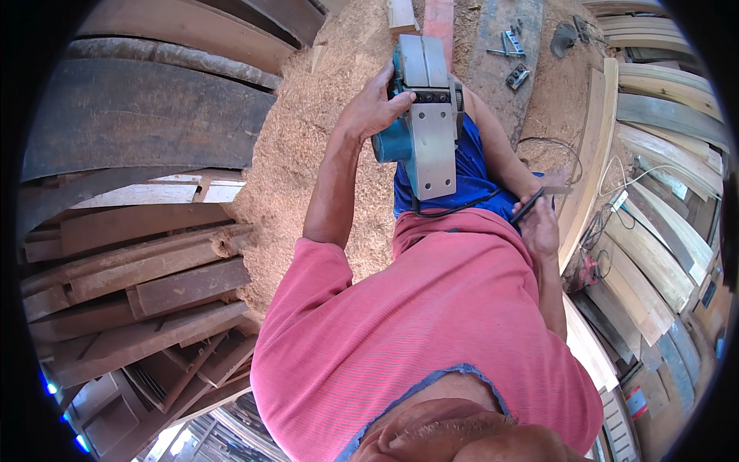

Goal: The person holds a handheld electric planer and repeatedly adjusts its settings using a metal ruler and a small tool. They insert the ruler into the planer's adjustment slot and turn a knob or screw to change the depth or blade position.

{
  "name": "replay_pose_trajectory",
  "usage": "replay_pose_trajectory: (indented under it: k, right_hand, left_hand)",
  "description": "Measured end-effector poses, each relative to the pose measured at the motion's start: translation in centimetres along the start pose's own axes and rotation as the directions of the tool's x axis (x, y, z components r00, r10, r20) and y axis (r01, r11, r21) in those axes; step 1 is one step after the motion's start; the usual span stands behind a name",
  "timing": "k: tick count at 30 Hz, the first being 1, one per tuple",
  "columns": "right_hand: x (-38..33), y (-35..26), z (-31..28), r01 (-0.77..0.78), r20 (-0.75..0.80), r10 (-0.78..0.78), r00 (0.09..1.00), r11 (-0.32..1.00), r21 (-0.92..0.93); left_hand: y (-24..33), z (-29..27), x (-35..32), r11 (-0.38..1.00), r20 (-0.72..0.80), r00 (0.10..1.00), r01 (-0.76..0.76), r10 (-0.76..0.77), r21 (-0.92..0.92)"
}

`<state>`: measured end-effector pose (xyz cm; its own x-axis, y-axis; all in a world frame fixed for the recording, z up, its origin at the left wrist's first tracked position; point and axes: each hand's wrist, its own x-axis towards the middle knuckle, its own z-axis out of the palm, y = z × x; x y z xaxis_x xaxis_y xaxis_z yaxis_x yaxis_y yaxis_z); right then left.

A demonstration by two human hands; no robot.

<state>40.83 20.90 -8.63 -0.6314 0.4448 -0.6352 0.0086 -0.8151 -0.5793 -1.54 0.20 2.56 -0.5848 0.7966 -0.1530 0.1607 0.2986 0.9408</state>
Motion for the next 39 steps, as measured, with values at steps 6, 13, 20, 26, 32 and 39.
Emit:
replay_pose_trajectory:
  k: [6, 13, 20, 26, 32, 39]
  right_hand:
    - [-0.5, -1.6, 4.5, 0.232, 0.108, -0.207, 0.972, 0.797, -0.558]
    - [-1.6, -8.5, 9.0, 0.405, 0.376, -0.375, 0.848, -0.001, -0.914]
    - [-4.6, -13.1, 11.2, 0.175, 0.304, -0.441, 0.845, -0.31, -0.935]
    - [-5.1, -16.1, 12.1, 0.256, 0.055, -0.727, 0.684, 0.17, -0.952]
    - [-5.9, -16.8, 12.4, 0.347, 0.084, -0.723, 0.685, 0.223, -0.911]
    - [-5.7, -11.8, 17.7, 0.525, 0.287, -0.717, 0.635, 0.128, -0.841]
  left_hand:
    - [-1.1, 1.5, -0.1, 0.973, -0.218, 0.958, 0.146, -0.184, -0.18]
    - [-1.9, 2.4, -1.3, 0.972, -0.544, 0.808, -0.221, 0.228, 0.079]
    - [-0.8, 3.0, -1.6, 0.893, -0.515, 0.765, -0.17, 0.386, 0.417]
    - [-0.5, 2.8, -1.3, 0.874, -0.47, 0.777, -0.204, 0.419, 0.441]
    - [-0.2, 3.1, -1.6, 0.875, -0.462, 0.788, -0.191, 0.407, 0.446]
    - [0.1, 3.2, -1.3, 0.881, -0.452, 0.802, -0.185, 0.392, 0.436]
